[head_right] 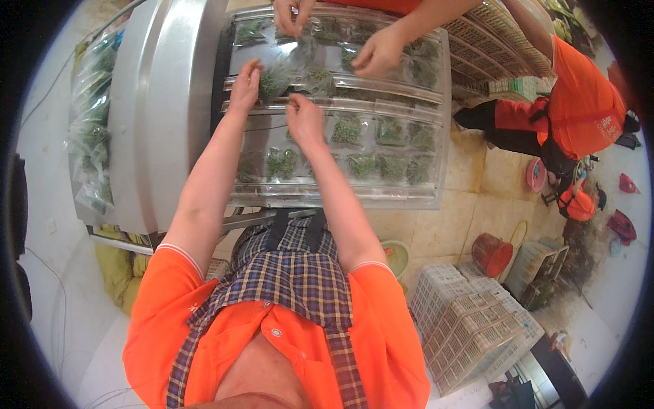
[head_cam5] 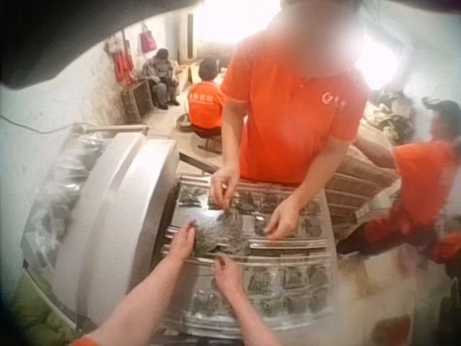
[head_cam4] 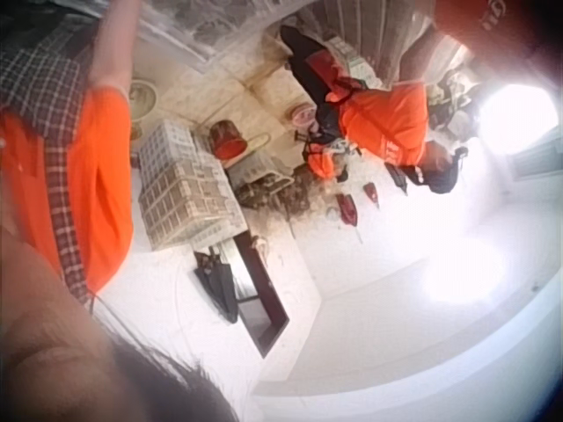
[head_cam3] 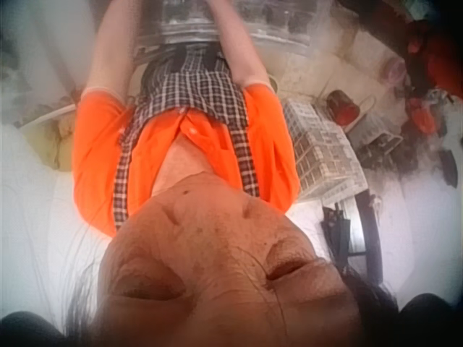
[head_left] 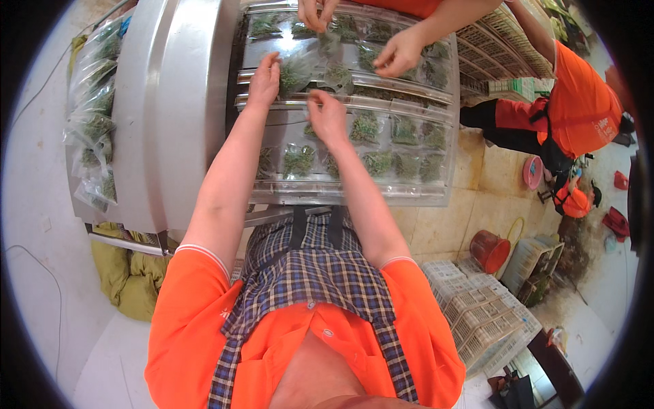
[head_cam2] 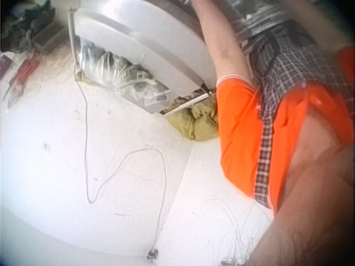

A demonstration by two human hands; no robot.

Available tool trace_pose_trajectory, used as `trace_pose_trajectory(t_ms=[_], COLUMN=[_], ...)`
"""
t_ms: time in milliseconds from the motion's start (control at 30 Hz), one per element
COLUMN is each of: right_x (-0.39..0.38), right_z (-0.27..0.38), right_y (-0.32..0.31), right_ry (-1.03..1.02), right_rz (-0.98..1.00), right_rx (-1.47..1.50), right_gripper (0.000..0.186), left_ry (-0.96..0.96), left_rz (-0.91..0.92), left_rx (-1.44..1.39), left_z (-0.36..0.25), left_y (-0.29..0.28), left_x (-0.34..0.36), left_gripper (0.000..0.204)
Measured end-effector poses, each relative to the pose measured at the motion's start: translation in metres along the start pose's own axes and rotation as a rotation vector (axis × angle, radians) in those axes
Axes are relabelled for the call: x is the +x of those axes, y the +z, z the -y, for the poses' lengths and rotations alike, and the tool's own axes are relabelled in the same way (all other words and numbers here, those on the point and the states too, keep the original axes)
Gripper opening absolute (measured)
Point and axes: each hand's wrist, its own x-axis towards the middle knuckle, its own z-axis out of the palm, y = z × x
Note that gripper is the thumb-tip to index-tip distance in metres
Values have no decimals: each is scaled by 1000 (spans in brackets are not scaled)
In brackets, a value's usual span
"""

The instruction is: The person places small portions of green leafy vegetables into clear plastic bags on a stainless steel tray. They then move the filled bags into a plastic crate. The process is repeated with multiple bags.

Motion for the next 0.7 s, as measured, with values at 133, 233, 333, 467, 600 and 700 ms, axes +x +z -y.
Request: trace_pose_trajectory(t_ms=[133, 233, 333, 467, 600, 700], right_x=[14, 14, 9, 12, 0, -18], right_z=[8, -3, -5, -13, -2, 9], right_y=[36, 42, 47, 56, 49, 37], right_ry=[273, 277, 214, 83, -98, -179], right_rz=[-49, -76, -102, -126, -137, -140], right_rx=[612, 626, 587, 431, 314, 289], right_gripper=[23, 22, 18, 11, 11, 12], left_ry=[120, 127, 17, -43, -7, 7], left_rz=[107, 120, 129, 112, 89, 8], left_rx=[163, 145, -6, -114, -113, -144], left_z=[13, 5, -1, -14, -19, -24], left_y=[-9, -20, -27, -30, -47, -58], left_x=[4, -14, -29, -43, -59, -78], left_gripper=[25, 25, 25, 24, 25, 28])
